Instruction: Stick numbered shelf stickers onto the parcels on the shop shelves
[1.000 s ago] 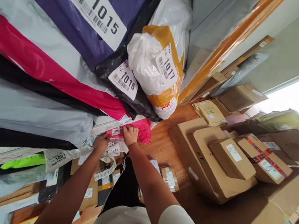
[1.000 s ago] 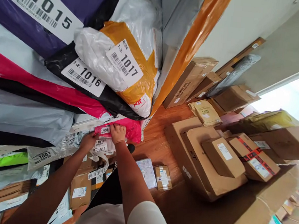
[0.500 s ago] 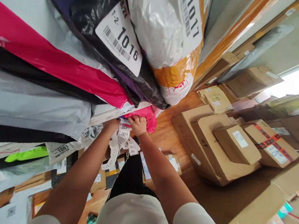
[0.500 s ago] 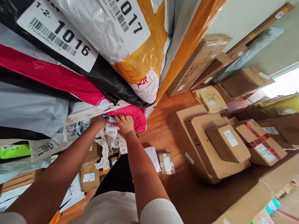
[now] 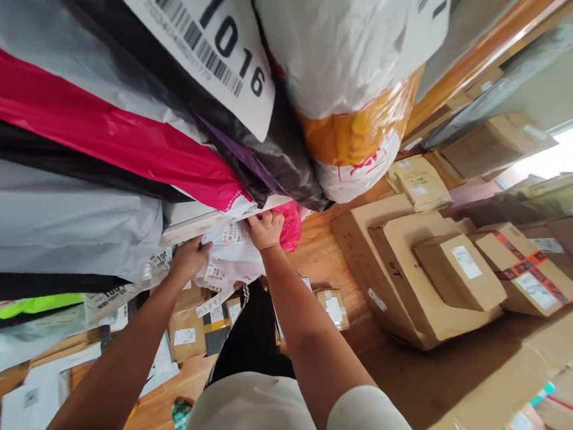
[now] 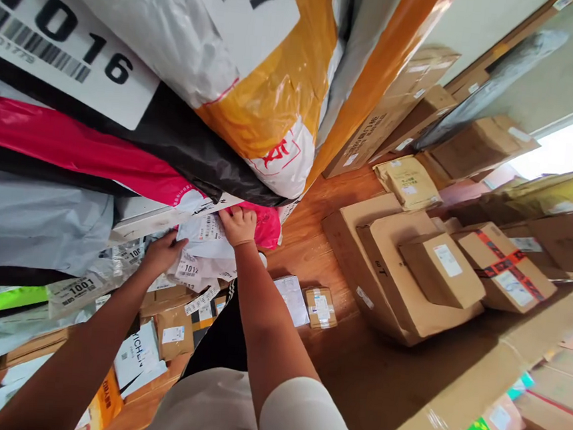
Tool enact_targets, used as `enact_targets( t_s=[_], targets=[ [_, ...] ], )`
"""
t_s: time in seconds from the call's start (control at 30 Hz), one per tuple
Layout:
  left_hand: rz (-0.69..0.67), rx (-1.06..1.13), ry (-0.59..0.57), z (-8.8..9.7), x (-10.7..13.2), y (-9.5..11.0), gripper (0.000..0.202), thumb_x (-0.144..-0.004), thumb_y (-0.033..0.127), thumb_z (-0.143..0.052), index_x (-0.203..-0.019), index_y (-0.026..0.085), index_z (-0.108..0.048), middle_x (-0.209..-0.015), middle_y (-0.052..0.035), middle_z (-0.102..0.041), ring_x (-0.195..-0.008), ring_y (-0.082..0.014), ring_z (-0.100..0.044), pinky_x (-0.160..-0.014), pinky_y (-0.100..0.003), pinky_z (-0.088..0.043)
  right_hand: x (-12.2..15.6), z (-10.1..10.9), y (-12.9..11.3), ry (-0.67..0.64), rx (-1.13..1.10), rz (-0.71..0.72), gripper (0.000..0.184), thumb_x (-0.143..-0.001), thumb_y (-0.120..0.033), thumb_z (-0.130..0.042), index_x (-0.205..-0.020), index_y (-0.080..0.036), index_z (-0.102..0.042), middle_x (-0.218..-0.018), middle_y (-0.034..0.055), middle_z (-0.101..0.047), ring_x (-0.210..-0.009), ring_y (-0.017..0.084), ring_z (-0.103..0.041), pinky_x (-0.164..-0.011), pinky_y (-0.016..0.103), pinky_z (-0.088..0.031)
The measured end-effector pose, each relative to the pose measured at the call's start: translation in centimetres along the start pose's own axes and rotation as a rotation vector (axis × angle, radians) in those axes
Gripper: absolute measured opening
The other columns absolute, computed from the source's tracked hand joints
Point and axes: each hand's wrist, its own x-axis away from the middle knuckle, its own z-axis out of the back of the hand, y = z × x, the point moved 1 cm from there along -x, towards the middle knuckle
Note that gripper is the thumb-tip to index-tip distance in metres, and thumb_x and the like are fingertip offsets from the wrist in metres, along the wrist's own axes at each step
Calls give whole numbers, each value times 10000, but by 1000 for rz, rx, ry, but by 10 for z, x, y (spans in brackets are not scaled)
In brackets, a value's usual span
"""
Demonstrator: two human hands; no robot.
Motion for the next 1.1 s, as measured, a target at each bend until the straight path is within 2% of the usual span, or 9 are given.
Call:
enact_targets(
  t_s=[0.1, 0.2, 0.3, 0.67, 0.83, 0.93, 1.03, 1.1],
  targets=[
    [10, -41, -18, 1, 10, -6, 306, -887, 325, -454, -1114, 189, -608, -1044, -78, -695, -1002, -253, -622, -849, -306, -459, 0, 0, -6, 38, -13, -13, 299, -852, -510, -520, -979, -301, -693, -972, 86, -457, -909, 243, -354, -803, 413, -305],
    [21, -70, -30, -2, 8, -4, 308, -879, 349, -460, -1083, 177, -614, -1008, -97, -701, -957, -270, -637, -818, -314, -458, 0, -2, -10, 73, -19, -35, 227, -886, -401, -503, -927, -305, -704, -945, 79, -461, -886, 230, -351, -791, 414, -301],
    [65, -76, -19, -5, 7, -1, 317, -889, 365, -433, -1071, 169, -605, -1003, -115, -697, -954, -282, -637, -810, -326, -456, -3, -3, -8, 63, -17, -36, 231, -900, -281, -478, -914, -319, -706, -912, 78, -459, -860, 225, -347, -772, 413, -299],
    [122, 62, 14, -10, 17, 1, 303, -879, 374, -417, -1043, 182, -584, -960, -122, -685, -921, -294, -629, -796, -351, -444, 1, 2, 0, 3, -83, -18, 231, -886, -266, -492, -951, -326, -706, -892, 82, -481, -804, 216, -344, -752, 405, -303],
    [117, 212, 58, -9, 22, -2, 236, -820, 417, -502, -903, 209, -580, -761, -54, -649, -762, -245, -616, -699, -309, -425, 3, 5, -2, -44, -224, -67, 222, -876, -241, -499, -901, -293, -713, -907, 98, -520, -818, 226, -359, -777, 417, -315],
    [129, 352, 105, -6, 35, -5, 365, -735, 517, -583, -938, 215, -556, -646, 8, -587, -654, -203, -583, -638, -280, -409, 10, 16, -8, -101, -354, -112, 198, -869, -231, -515, -865, -261, -711, -960, 104, -548, -873, 234, -396, -827, 424, -328],
    [100, 516, 76, -8, 53, -9, 476, -653, 577, -627, -946, 206, -569, -542, 52, -511, -534, -161, -515, -548, -253, -375, 31, 32, -18, -178, -540, -176, 155, -848, -304, -565, -830, -225, -697, -983, 98, -567, -942, 237, -447, -880, 410, -353],
    [54, 635, 17, -11, 64, -12, 516, -638, 596, -619, -956, 191, -582, -516, 62, -485, -503, -145, -493, -530, -245, -378, 52, 40, -26, -245, -712, -258, 197, -840, -369, -574, -805, -207, -681, -902, 75, -591, -890, 211, -509, -856, 366, -401]
  ],
)
